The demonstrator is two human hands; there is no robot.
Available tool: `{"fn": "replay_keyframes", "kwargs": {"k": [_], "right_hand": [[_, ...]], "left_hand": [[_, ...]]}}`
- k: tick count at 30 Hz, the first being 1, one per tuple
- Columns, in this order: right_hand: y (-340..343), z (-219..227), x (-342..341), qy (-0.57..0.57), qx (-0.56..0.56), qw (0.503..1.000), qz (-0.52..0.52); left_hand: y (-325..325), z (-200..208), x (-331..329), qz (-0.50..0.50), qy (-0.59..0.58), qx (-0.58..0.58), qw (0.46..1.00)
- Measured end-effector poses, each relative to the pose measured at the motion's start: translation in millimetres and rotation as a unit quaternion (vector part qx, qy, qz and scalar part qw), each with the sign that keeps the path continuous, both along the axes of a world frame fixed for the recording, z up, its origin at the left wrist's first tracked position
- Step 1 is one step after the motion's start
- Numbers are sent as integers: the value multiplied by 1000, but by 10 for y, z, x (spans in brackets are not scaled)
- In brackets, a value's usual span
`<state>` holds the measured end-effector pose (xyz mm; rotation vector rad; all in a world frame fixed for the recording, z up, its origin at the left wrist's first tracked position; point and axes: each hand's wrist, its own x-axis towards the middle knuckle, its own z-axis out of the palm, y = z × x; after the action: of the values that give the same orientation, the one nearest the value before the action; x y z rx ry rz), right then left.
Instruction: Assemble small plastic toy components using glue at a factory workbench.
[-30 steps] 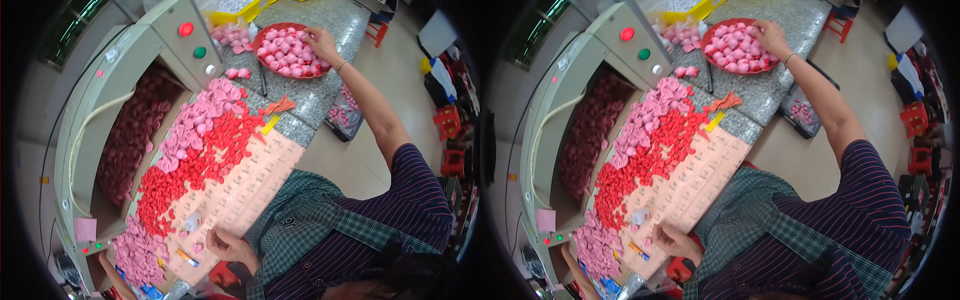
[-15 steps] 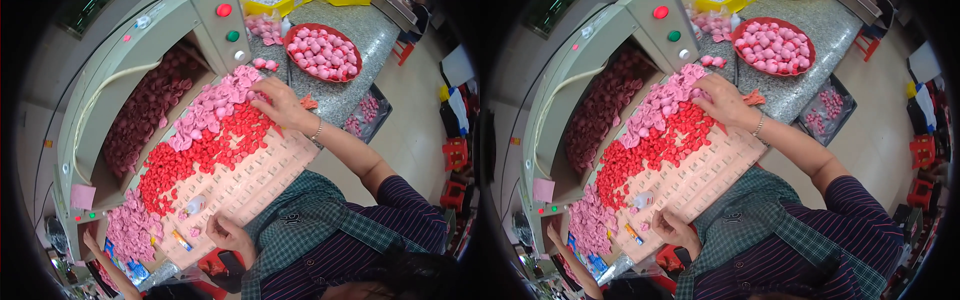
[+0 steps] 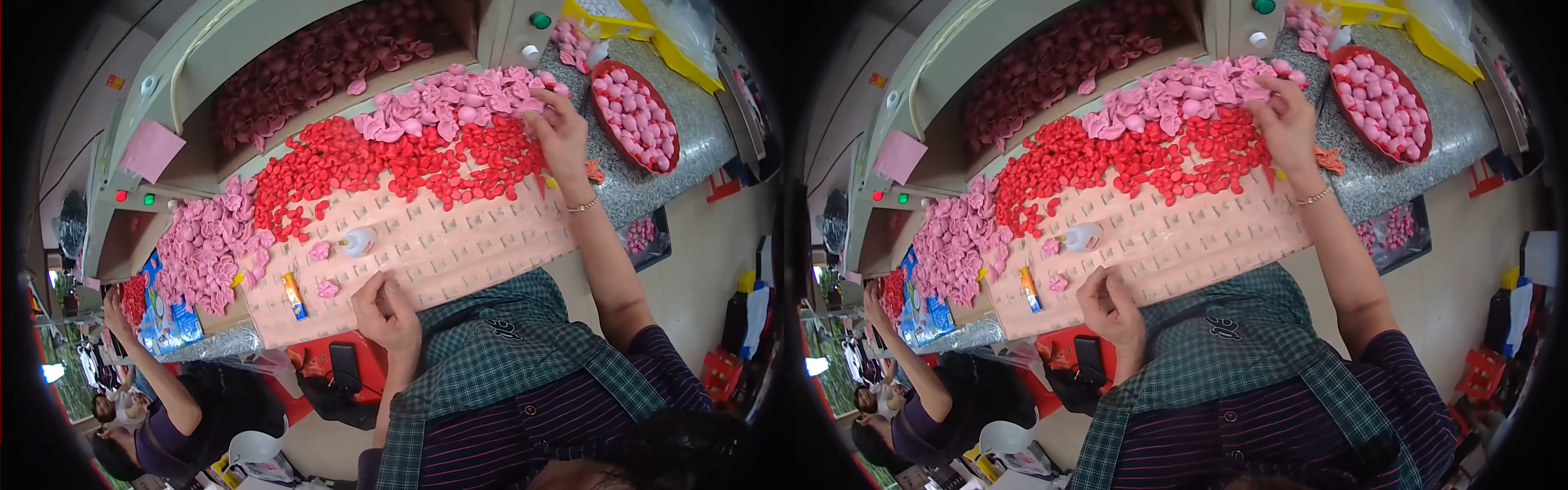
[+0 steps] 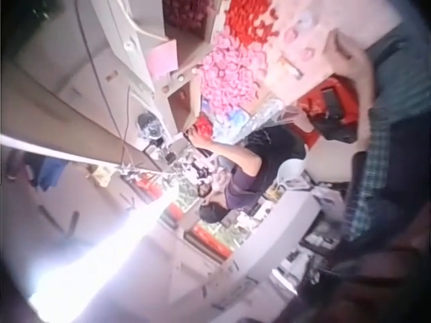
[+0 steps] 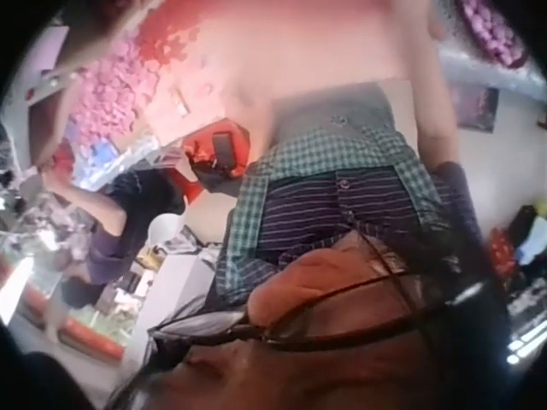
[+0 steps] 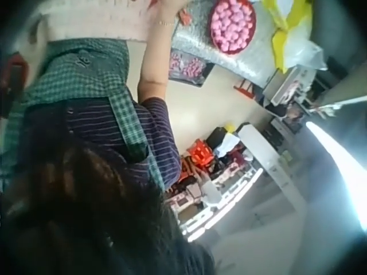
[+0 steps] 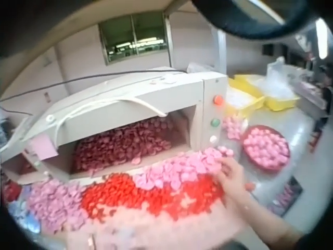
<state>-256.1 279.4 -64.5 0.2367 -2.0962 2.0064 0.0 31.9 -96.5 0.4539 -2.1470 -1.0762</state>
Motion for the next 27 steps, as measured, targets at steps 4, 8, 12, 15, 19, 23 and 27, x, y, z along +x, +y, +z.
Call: {"fn": "replay_keyframes", "kwargs": {"k": [4,8,12,15,19,23,27], "right_hand": [[142,170,348,-95,-148,984,31],[33,209,895,-139,-248,950,126],[-156,233,1385,-227,-251,925,171],[-189,191,1527,-259,-246,913,198],[-172,156,1595,-251,-218,920,209],[-148,202,1614,-239,-201,933,180],[-154,174,1601,-269,-232,910,213]], "left_hand": [[6,102,-56,-14,10,-69,997],[45,227,-124,-59,20,-110,992],[144,289,-217,-111,14,-106,988],[290,322,-474,-155,28,-71,985],[468,366,-884,-150,-15,-63,987],[531,376,-1104,-127,-59,-185,973],[545,364,-1127,-126,-96,-122,980]]}}
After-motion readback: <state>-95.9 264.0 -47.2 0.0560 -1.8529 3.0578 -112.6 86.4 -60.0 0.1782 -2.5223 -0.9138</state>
